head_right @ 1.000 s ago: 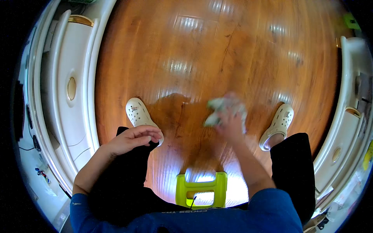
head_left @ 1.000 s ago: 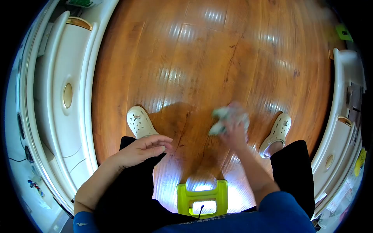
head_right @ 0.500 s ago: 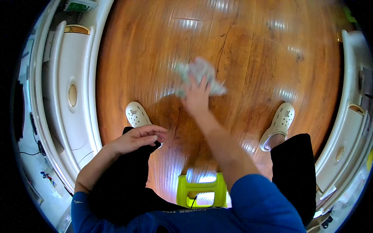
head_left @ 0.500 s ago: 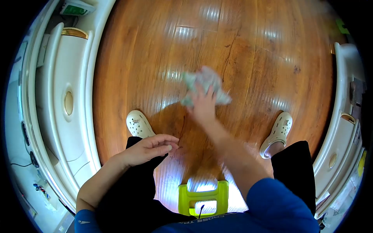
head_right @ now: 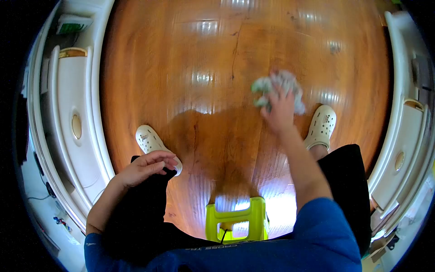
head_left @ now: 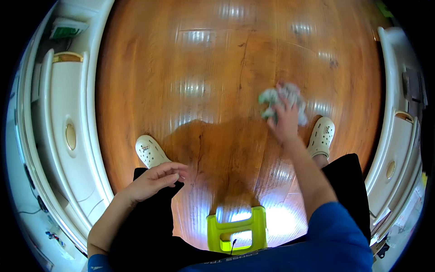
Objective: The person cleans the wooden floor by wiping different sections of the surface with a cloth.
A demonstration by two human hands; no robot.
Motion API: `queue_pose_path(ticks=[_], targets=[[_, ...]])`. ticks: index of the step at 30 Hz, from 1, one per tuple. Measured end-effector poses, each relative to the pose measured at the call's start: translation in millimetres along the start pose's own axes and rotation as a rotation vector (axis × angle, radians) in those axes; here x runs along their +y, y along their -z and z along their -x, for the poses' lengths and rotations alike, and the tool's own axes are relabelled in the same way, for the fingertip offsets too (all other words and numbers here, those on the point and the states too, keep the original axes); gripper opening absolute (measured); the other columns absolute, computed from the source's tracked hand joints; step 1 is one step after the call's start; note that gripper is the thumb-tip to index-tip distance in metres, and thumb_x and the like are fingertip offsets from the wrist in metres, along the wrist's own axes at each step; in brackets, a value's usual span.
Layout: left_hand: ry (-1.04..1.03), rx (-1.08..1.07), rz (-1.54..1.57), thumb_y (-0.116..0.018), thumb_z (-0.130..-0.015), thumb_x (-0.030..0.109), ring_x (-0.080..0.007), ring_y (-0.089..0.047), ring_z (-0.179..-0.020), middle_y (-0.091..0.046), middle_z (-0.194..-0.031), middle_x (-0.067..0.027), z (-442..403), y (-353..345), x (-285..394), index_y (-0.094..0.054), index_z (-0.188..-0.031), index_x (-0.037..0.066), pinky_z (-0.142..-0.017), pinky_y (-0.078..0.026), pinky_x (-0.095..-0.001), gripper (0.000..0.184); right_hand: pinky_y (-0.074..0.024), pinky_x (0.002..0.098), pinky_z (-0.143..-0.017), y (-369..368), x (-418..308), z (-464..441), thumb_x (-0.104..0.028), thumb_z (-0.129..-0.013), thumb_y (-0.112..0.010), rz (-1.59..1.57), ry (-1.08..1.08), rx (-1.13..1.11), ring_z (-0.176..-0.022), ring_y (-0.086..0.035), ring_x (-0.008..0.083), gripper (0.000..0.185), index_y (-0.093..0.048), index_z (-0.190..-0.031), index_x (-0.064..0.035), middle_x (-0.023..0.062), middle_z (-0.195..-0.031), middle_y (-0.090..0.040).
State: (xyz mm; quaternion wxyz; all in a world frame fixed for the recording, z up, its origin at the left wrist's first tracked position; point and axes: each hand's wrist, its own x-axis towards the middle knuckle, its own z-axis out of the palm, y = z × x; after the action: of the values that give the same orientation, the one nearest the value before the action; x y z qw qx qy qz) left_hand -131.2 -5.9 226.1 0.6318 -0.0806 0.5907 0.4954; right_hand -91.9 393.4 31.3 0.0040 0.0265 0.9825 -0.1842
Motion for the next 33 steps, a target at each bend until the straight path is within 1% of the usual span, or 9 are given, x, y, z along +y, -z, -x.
queue_pose_path(ticks=[4,7,11,14,16,19,26,31,33], targets=[[0.019,0.019,0.015,-0.052,-0.098,0.029,-0.0153,-0.054,-0.112,-0.057,-0.123,-0.0059,-2,0,6,-0.046,-0.135,0.01,-0.093,-0.044,-0.0311,0.043,-0.0395,0.0513,-0.097,7,60,-110,-0.021,-0.07,-0.071,0.062,0.02,0.112,-0.116,-0.043,0.0426,0.038,-0.06,-0.105,-0.0129,0.0122,-0.129,-0.05],[0.001,-0.012,0.023,-0.052,-0.098,0.029,-0.0153,-0.054,-0.112,-0.057,-0.124,-0.0059,-6,-1,8,-0.046,-0.136,0.01,-0.094,-0.044,-0.031,0.042,-0.0418,0.051,-0.094,1,61,-119,-0.023,-0.07,-0.071,0.128,-0.057,0.127,-0.114,-0.044,0.0419,0.039,-0.061,-0.106,-0.0126,0.0123,-0.129,-0.049],[-0.04,-0.026,0.052,-0.051,-0.098,0.022,-0.0167,-0.054,-0.116,-0.057,-0.123,-0.0063,-8,-3,11,-0.046,-0.135,0.009,-0.095,-0.044,-0.0317,0.039,-0.0371,0.0539,-0.097,-14,8,-23,-0.019,-0.068,-0.072,0.178,-0.12,0.242,-0.116,-0.042,0.0438,0.042,-0.06,-0.107,-0.0117,0.0144,-0.131,-0.047],[-0.032,-0.032,0.031,-0.052,-0.098,0.021,-0.0164,-0.054,-0.115,-0.058,-0.123,-0.0059,-8,-3,10,-0.047,-0.134,0.009,-0.094,-0.044,-0.0312,0.038,-0.0238,0.0605,-0.108,-29,-39,99,-0.015,-0.064,-0.074,0.064,-0.368,-0.027,-0.128,-0.032,0.0447,0.048,-0.056,-0.109,-0.0144,0.0145,-0.137,-0.04],[-0.008,-0.037,0.004,-0.052,-0.098,0.028,-0.0161,-0.053,-0.114,-0.057,-0.124,-0.0064,-6,-3,7,-0.047,-0.135,0.01,-0.094,-0.044,-0.032,0.041,-0.0208,0.0621,-0.11,-45,-54,190,-0.02,-0.067,-0.074,-0.026,-0.383,-0.138,-0.133,-0.026,0.0453,0.044,-0.058,-0.108,-0.0224,0.0071,-0.139,-0.037],[0.004,-0.024,-0.002,-0.052,-0.098,0.028,-0.0164,-0.053,-0.115,-0.057,-0.124,-0.0065,-3,-2,3,-0.047,-0.135,0.01,-0.094,-0.044,-0.0323,0.041,-0.0171,0.0616,-0.112,-40,-58,209,-0.024,-0.068,-0.074,0.035,-0.379,-0.201,-0.136,-0.024,0.0426,0.041,-0.059,-0.107,-0.0233,0.0061,-0.139,-0.036],[0.029,0.015,0.018,-0.052,-0.098,0.028,-0.0163,-0.053,-0.115,-0.057,-0.123,-0.0065,-1,-1,6,-0.046,-0.135,0.009,-0.094,-0.044,-0.0323,0.041,-0.0353,0.052,-0.098,-9,48,12,-0.011,-0.07,-0.069,0.097,-0.285,0.256,-0.118,-0.044,0.0409,0.039,-0.058,-0.107,-0.0121,0.0172,-0.129,-0.048],[0.029,0.03,0.012,-0.049,-0.099,0.023,-0.0169,-0.054,-0.115,-0.057,-0.123,-0.0069,-1,-2,13,-0.046,-0.134,0.007,-0.095,-0.044,-0.0312,0.039,-0.0358,0.0535,-0.097,0,110,-102,-0.02,-0.075,-0.069,0.112,-0.171,0.241,-0.115,-0.047,0.0421,0.038,-0.058,-0.111,-0.0123,0.02,-0.127,-0.05],[0.024,0.014,0.021,-0.049,-0.099,0.022,-0.0169,-0.054,-0.115,-0.057,-0.123,-0.0067,-3,-3,11,-0.046,-0.134,0.007,-0.095,-0.044,-0.0313,0.038,-0.0357,0.0558,-0.097,-9,81,-111,-0.024,-0.078,-0.067,0.258,-0.354,0.287,-0.117,-0.046,0.0419,0.04,-0.058,-0.114,-0.0125,0.0203,-0.13,-0.048]])
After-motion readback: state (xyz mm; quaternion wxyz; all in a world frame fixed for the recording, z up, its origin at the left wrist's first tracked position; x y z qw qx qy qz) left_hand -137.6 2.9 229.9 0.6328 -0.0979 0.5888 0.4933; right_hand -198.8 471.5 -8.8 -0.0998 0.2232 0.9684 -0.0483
